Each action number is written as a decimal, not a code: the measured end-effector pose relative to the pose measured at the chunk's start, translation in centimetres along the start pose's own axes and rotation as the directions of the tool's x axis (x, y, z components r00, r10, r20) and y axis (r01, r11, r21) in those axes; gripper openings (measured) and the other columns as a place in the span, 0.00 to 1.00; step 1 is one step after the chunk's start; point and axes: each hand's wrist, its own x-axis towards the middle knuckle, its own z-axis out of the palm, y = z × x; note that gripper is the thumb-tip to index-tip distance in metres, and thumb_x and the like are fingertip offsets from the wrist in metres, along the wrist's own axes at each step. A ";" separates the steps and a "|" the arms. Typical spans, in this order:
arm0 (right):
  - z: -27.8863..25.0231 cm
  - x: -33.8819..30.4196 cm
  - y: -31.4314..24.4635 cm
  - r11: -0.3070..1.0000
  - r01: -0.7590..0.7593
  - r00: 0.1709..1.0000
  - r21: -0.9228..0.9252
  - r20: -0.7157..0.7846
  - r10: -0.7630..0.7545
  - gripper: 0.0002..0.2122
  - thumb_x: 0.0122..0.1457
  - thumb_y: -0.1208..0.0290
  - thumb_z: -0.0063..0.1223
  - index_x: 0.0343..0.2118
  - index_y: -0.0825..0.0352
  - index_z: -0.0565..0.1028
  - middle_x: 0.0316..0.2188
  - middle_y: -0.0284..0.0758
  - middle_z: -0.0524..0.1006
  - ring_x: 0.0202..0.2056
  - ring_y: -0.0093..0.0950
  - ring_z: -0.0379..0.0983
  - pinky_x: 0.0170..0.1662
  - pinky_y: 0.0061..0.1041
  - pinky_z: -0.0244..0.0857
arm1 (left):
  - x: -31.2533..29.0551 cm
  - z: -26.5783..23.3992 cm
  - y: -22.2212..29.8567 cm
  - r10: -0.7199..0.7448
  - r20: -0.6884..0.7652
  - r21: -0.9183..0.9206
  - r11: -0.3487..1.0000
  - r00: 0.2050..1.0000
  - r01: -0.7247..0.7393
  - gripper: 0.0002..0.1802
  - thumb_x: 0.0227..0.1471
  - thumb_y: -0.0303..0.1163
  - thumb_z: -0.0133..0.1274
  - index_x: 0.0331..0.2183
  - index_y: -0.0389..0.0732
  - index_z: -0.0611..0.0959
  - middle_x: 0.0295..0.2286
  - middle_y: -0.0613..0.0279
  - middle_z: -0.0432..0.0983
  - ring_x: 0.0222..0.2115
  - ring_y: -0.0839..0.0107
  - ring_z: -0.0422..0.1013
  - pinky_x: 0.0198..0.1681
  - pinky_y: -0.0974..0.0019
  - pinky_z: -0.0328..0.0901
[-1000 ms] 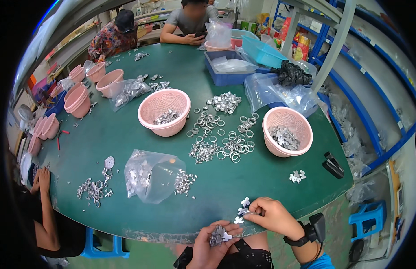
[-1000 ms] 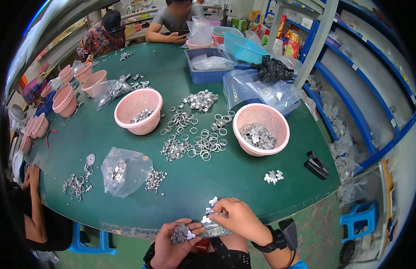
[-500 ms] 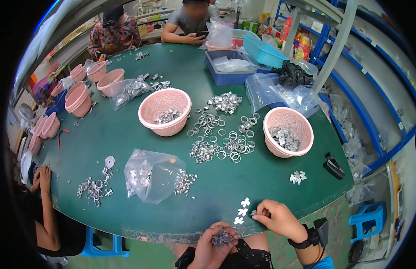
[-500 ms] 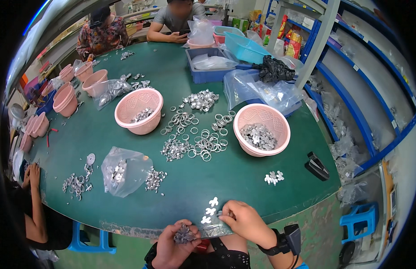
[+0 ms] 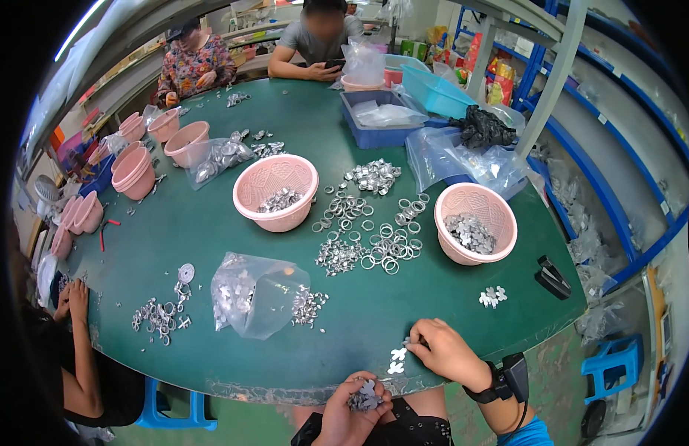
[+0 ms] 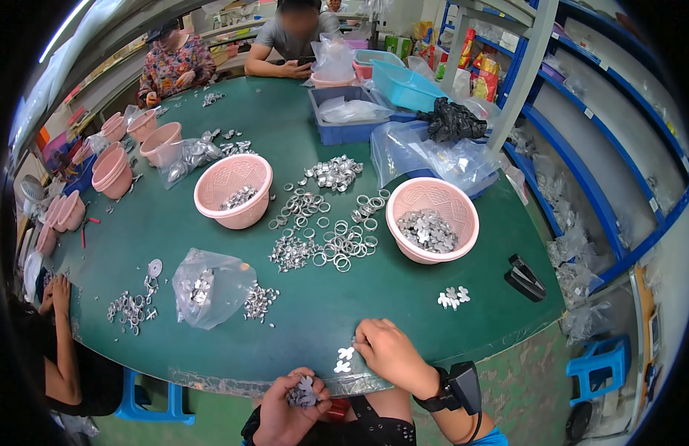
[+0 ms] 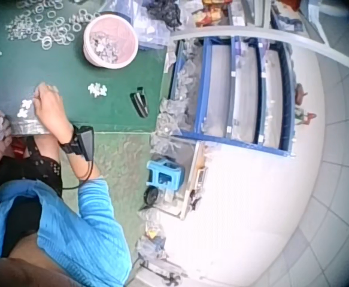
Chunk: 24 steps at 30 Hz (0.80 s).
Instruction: Sort and organize small metal components into containers on a production table.
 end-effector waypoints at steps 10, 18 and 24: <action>-2.6 -0.3 -4.2 0.946 0.139 0.989 0.293 0.004 -0.147 0.09 0.47 0.72 0.53 0.32 0.66 0.70 0.29 0.35 0.69 0.33 0.31 0.65 0.37 0.25 0.60 | 0.2 2.2 -0.5 0.113 -0.258 0.001 0.993 0.959 -0.117 0.14 0.48 0.33 0.41 0.36 0.36 0.70 0.28 0.57 0.70 0.30 0.64 0.68 0.35 0.64 0.65; 1.0 -1.0 -0.5 0.998 0.053 0.992 0.017 0.112 -0.054 0.10 0.45 0.71 0.54 0.29 0.68 0.69 0.24 0.36 0.68 0.29 0.33 0.62 0.34 0.27 0.59 | -0.2 1.2 -0.3 0.148 -0.224 0.055 0.989 0.963 -0.139 0.11 0.47 0.32 0.42 0.34 0.38 0.70 0.24 0.62 0.68 0.26 0.68 0.66 0.28 0.68 0.63; -1.7 -0.8 -2.7 0.762 -0.330 0.944 0.557 0.200 0.262 0.08 0.47 0.74 0.56 0.28 0.68 0.68 0.25 0.29 0.69 0.24 0.14 0.63 0.27 0.15 0.58 | 0.5 1.2 -0.9 0.244 -0.236 0.166 0.964 0.941 -0.208 0.14 0.49 0.33 0.40 0.37 0.36 0.70 0.28 0.59 0.70 0.33 0.64 0.68 0.38 0.62 0.64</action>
